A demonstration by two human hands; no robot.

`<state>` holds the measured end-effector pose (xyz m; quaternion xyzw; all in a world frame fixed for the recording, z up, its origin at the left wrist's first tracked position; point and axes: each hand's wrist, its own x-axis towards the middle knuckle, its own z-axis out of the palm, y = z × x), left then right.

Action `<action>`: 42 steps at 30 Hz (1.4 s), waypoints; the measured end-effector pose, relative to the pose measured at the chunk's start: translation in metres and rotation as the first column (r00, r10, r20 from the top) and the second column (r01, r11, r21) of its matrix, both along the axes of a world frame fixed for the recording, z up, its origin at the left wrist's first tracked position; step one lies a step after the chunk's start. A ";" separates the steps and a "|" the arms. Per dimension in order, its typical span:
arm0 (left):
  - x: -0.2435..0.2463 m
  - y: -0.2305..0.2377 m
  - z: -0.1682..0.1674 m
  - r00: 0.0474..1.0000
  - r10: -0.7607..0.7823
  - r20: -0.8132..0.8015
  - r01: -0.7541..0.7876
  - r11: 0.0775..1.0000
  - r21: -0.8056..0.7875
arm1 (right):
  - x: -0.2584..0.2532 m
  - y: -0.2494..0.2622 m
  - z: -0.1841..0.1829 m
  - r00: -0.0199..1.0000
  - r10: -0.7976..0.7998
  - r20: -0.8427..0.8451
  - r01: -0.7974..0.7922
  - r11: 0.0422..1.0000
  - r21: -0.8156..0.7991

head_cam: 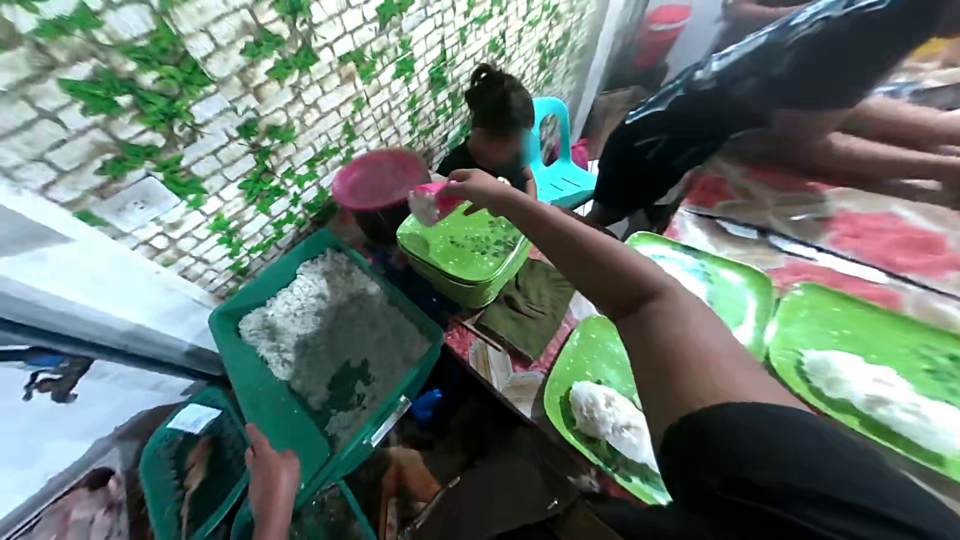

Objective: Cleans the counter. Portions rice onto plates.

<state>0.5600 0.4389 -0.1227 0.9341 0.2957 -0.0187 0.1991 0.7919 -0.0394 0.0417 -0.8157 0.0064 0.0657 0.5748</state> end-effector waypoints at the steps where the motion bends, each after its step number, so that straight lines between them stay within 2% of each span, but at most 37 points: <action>1: 0.000 0.000 0.000 1.000 0.005 0.002 -0.005 1.000 -0.004 | 0.007 -0.004 -0.008 0.994 0.044 0.102 -0.027 0.986 -0.165; 2: 0.000 0.001 0.000 1.000 0.005 0.004 -0.005 1.000 -0.004 | 0.015 -0.008 -0.019 0.974 0.086 0.211 -0.017 0.950 -0.312; 4: 0.001 0.000 0.000 1.000 0.016 0.000 -0.016 1.000 -0.004 | 0.022 -0.010 -0.035 0.930 0.195 0.312 -0.012 0.863 -0.505; 8: 0.002 -0.001 -0.002 1.000 0.030 0.009 -0.030 1.000 0.002 | 0.021 0.000 -0.062 0.798 0.430 0.423 -0.023 0.722 -0.691; 10: 0.001 -0.001 -0.003 0.999 0.035 0.007 -0.035 0.999 0.004 | 0.020 0.004 -0.071 0.741 0.512 0.435 -0.023 0.667 -0.745; 12: 0.002 -0.001 -0.004 0.999 0.035 0.012 -0.035 0.999 -0.005 | 0.022 0.002 -0.075 0.680 0.554 0.480 -0.014 0.665 -0.747; 16: 0.001 -0.002 -0.002 0.999 0.052 -0.010 -0.052 0.999 -0.014 | 0.014 -0.012 -0.063 0.650 0.622 0.436 -0.040 0.601 -0.798; 21: 0.002 -0.005 0.000 0.997 0.063 -0.035 -0.064 0.998 -0.010 | -0.026 -0.042 -0.053 0.574 0.693 0.436 0.018 0.522 -0.853; 23: 0.002 -0.004 0.000 0.998 0.050 -0.030 -0.050 0.999 -0.003 | -0.037 -0.055 -0.053 0.549 0.697 0.462 0.010 0.547 -0.837; 25: 0.001 -0.004 -0.001 0.998 0.045 -0.033 -0.045 0.999 -0.006 | -0.041 -0.061 -0.059 0.556 0.614 0.560 0.012 0.668 -0.744; 27: 0.001 -0.004 0.000 0.998 0.047 -0.033 -0.048 0.999 -0.015 | -0.041 -0.059 -0.058 0.596 0.439 0.672 0.056 0.812 -0.581; 30: 0.001 -0.006 0.004 0.998 0.043 -0.042 -0.043 0.999 -0.014 | -0.046 -0.036 -0.045 0.596 0.227 0.770 0.146 0.913 -0.382; 32: 0.001 -0.005 0.003 0.999 0.039 -0.024 -0.039 0.999 -0.021 | -0.058 -0.002 -0.039 0.641 0.181 0.746 0.090 0.947 -0.307; 33: 0.000 -0.004 0.002 0.999 0.035 -0.008 -0.035 0.999 -0.020 | -0.066 0.022 -0.041 0.682 0.205 0.702 0.018 0.955 -0.297; 35: -0.001 -0.005 0.001 1.000 0.023 0.009 -0.023 1.000 -0.015 | -0.081 0.077 -0.058 0.735 0.386 0.558 -0.217 0.913 -0.345; 37: -0.004 -0.007 0.003 1.000 0.020 0.017 -0.020 1.000 -0.017 | -0.097 0.129 -0.076 0.719 0.619 0.316 -0.475 0.769 -0.428; 38: -0.006 -0.008 0.004 1.000 0.019 0.020 -0.018 1.000 -0.018 | -0.104 0.147 -0.085 0.703 0.669 0.242 -0.530 0.720 -0.448; 40: -0.008 -0.009 0.006 0.999 0.009 0.033 -0.008 1.000 -0.018 | -0.117 0.155 -0.091 0.716 0.661 0.227 -0.541 0.730 -0.417; 42: -0.009 -0.009 0.006 0.998 -0.017 0.058 0.019 0.999 -0.029 | -0.134 0.123 -0.082 0.813 0.521 0.261 -0.419 0.834 -0.359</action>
